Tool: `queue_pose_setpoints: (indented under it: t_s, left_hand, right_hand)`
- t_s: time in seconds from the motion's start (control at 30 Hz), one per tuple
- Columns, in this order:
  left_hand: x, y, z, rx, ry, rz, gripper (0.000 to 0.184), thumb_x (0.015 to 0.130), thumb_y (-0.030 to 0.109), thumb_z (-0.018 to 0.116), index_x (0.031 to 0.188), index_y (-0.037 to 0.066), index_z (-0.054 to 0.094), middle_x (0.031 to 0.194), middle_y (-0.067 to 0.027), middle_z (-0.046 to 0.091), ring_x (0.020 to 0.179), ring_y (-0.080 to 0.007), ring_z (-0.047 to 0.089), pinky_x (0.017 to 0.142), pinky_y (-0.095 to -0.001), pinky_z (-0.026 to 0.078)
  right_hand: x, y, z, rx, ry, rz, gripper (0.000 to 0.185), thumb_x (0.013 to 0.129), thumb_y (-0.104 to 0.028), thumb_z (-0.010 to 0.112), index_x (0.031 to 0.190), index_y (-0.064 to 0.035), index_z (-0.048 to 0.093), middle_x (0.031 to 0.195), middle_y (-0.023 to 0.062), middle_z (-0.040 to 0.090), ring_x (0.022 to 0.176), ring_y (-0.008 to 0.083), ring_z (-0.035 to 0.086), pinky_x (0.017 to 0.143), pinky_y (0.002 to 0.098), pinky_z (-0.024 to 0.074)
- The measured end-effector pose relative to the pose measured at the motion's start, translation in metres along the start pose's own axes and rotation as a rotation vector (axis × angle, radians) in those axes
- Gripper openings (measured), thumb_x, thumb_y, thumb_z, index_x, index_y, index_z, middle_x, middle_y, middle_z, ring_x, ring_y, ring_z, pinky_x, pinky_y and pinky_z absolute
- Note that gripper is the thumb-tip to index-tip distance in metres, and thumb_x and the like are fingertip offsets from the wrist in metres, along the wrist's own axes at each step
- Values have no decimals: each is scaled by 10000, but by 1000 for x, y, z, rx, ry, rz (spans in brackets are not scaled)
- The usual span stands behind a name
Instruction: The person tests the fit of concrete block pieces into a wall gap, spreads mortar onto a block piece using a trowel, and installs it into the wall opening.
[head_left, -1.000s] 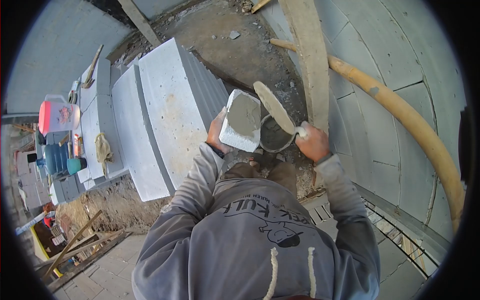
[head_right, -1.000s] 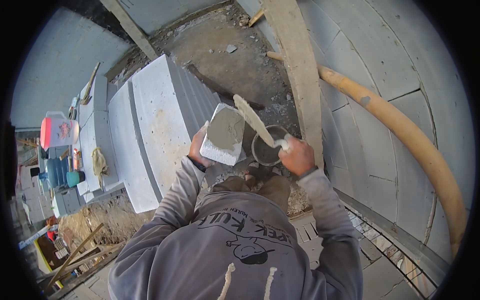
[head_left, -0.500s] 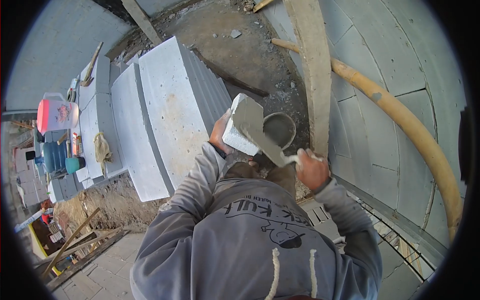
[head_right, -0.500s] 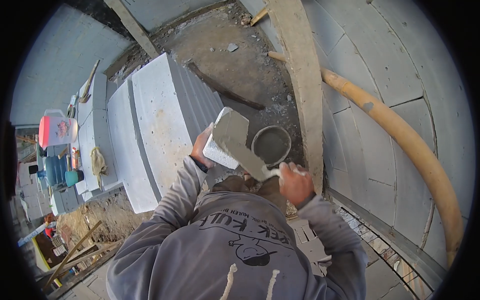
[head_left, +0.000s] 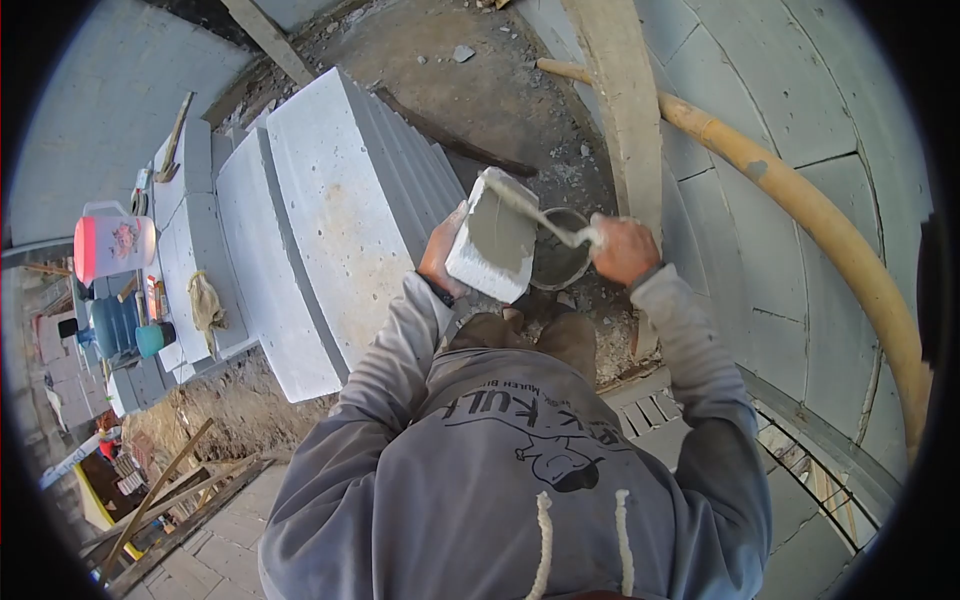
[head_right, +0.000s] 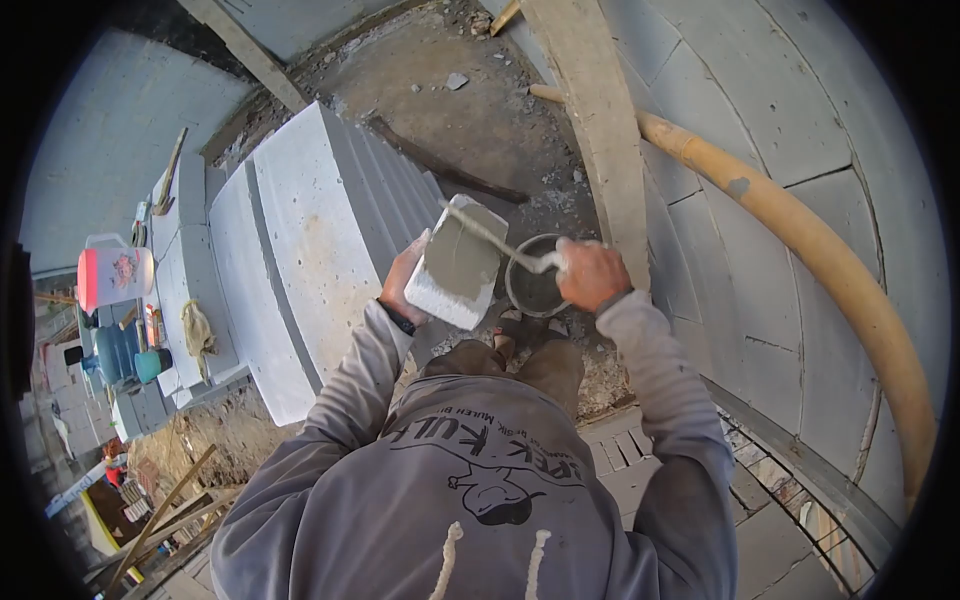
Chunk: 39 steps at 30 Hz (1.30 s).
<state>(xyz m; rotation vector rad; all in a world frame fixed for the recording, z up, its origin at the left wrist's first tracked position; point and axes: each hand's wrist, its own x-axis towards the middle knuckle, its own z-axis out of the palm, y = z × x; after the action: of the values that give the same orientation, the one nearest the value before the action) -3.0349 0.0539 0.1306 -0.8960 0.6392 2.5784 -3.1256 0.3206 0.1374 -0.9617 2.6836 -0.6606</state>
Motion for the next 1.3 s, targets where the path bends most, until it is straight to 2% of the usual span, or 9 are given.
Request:
queue_pose_setpoints:
  t_s: [0.17,0.3,0.37,0.57,0.67,0.73,0.93,1.17,1.3]
  left_hand:
    - [28,-7,-30,-25,106,-24,438,957,446,348,1204,109,479,1022,-117,597,898,-286,618,777,-491,515]
    - [22,-6,-10,-37,118,-54,360,972,347,342,1108,84,547,985,-89,627,850,-251,635,751,-432,547]
    - [30,-7,-21,-176,-74,-82,502,946,499,304,1192,105,494,1079,-111,594,931,-312,610,786,-539,500]
    - [31,-1,5,-174,-114,-118,462,974,433,279,1190,89,500,1098,-112,594,947,-312,604,817,-521,501]
    - [27,-5,7,-218,-235,-78,455,978,423,281,1194,84,495,1105,-116,591,953,-303,601,842,-505,494]
    - [24,-8,5,-165,-53,-77,350,982,298,324,1183,81,510,1101,-93,605,959,-264,617,840,-438,515]
    - [11,-3,4,-197,-143,37,437,981,405,302,1193,76,498,1150,-116,575,997,-287,586,864,-463,492]
    - [24,8,1,-12,-92,-26,404,967,390,381,1194,77,496,1105,-119,597,925,-264,619,800,-428,526]
    - [31,-17,0,41,-31,-31,391,963,386,398,1173,71,496,1025,-121,612,881,-255,629,777,-433,534]
  right_hand:
    - [-62,-28,1,73,18,-52,178,694,-147,609,841,-76,539,757,160,603,710,359,607,622,475,473]
    - [-97,-35,-14,-4,13,-20,215,682,-160,638,855,-88,532,758,134,588,677,335,604,595,446,476]
    - [-104,-35,-18,-20,42,4,223,677,-159,646,846,-92,517,741,120,566,665,324,600,586,434,475]
    - [-64,-30,6,-1,262,115,255,704,-138,645,910,-85,503,798,128,551,704,333,601,591,440,477]
    - [-72,-32,16,-36,152,113,248,717,-123,635,920,-85,497,811,138,549,728,331,601,597,438,484]
    - [-94,-28,13,-55,98,63,240,719,-118,631,925,-85,512,809,132,555,722,327,602,585,437,484]
    - [-144,2,-21,-244,-53,176,279,712,-146,632,967,-83,539,817,138,575,719,337,602,593,464,473]
    - [-42,8,-17,-42,218,191,260,718,-138,610,963,-84,542,780,162,609,755,370,606,627,489,472]
    - [-16,3,8,-89,53,241,237,712,-143,617,926,-82,534,753,161,610,750,376,608,649,487,479]
